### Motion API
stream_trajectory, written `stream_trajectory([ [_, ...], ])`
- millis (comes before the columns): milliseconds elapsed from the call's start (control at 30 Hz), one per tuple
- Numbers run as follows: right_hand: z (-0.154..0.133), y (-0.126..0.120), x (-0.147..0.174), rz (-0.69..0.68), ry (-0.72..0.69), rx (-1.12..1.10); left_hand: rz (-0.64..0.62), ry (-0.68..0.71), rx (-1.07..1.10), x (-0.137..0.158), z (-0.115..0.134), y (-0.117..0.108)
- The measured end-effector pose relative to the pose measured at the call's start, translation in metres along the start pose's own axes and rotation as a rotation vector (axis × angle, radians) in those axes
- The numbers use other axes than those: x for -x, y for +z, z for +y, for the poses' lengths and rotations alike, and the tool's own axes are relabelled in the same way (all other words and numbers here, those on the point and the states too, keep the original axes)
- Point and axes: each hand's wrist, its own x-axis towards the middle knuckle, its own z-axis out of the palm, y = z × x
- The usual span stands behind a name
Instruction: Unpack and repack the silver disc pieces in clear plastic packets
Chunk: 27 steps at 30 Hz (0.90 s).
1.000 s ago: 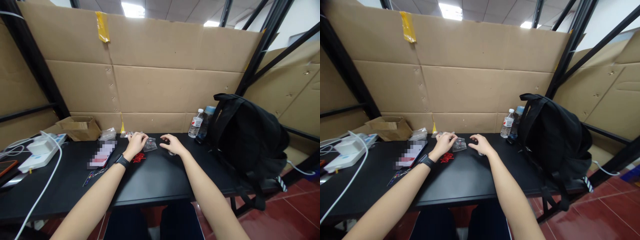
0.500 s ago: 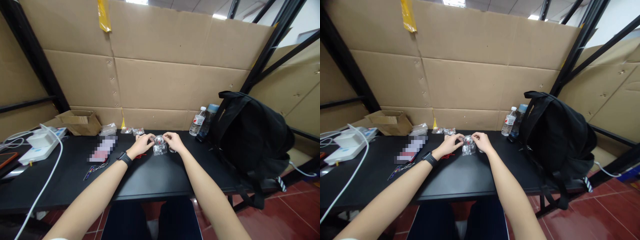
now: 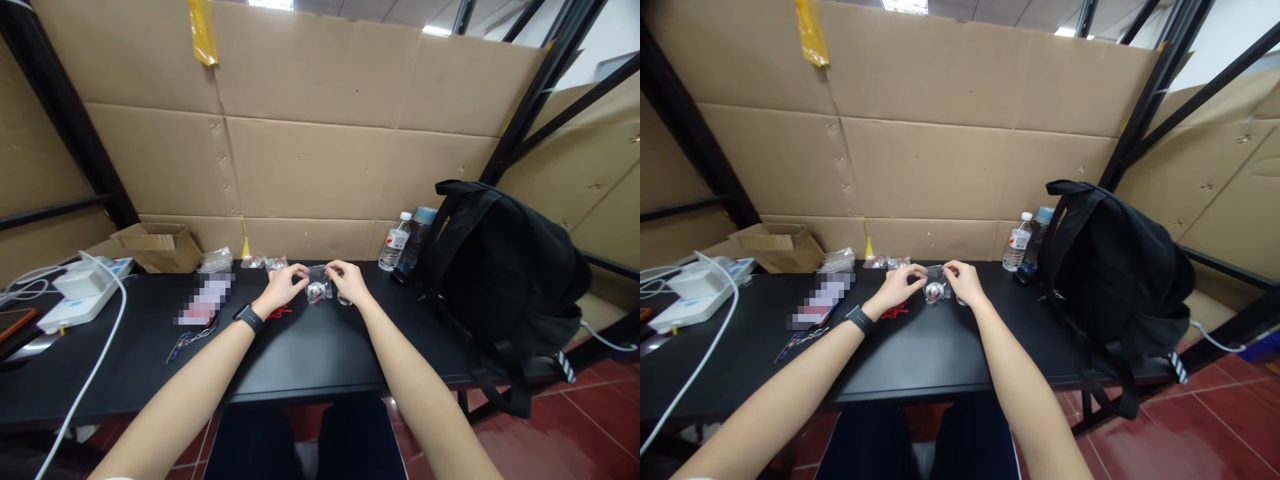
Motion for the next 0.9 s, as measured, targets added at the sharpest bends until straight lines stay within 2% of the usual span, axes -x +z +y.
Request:
stream_trajectory([
  [267, -0.01, 0.0, -0.001, 0.104, 0.015, -0.052, 0.048, 0.006, 0.09, -0.004, -0.001, 0.001],
  [433, -0.01, 0.001, -0.001, 0.051, 0.038, -0.063, 0.18, -0.008, 0.121, -0.005, 0.002, -0.005],
  [533, -0.009, 0.004, 0.0, -0.012, 0.064, -0.144, 0.187, -0.007, 0.147, -0.003, 0.007, -0.009],
  [667, -0.011, 0.005, 0.001, -0.047, 0.119, -0.306, 0.174, 0.027, 0.033, 0.003, 0.014, -0.012],
  [800, -0.014, 0.003, 0.002, -0.043, 0.204, -0.371, 0.331, 0.08, -0.143, 0.011, 0.014, -0.016],
  [900, -0.017, 0.002, 0.004, -0.025, 0.277, -0.388, 0.266, 0.194, -0.305, 0.017, 0.016, -0.02],
])
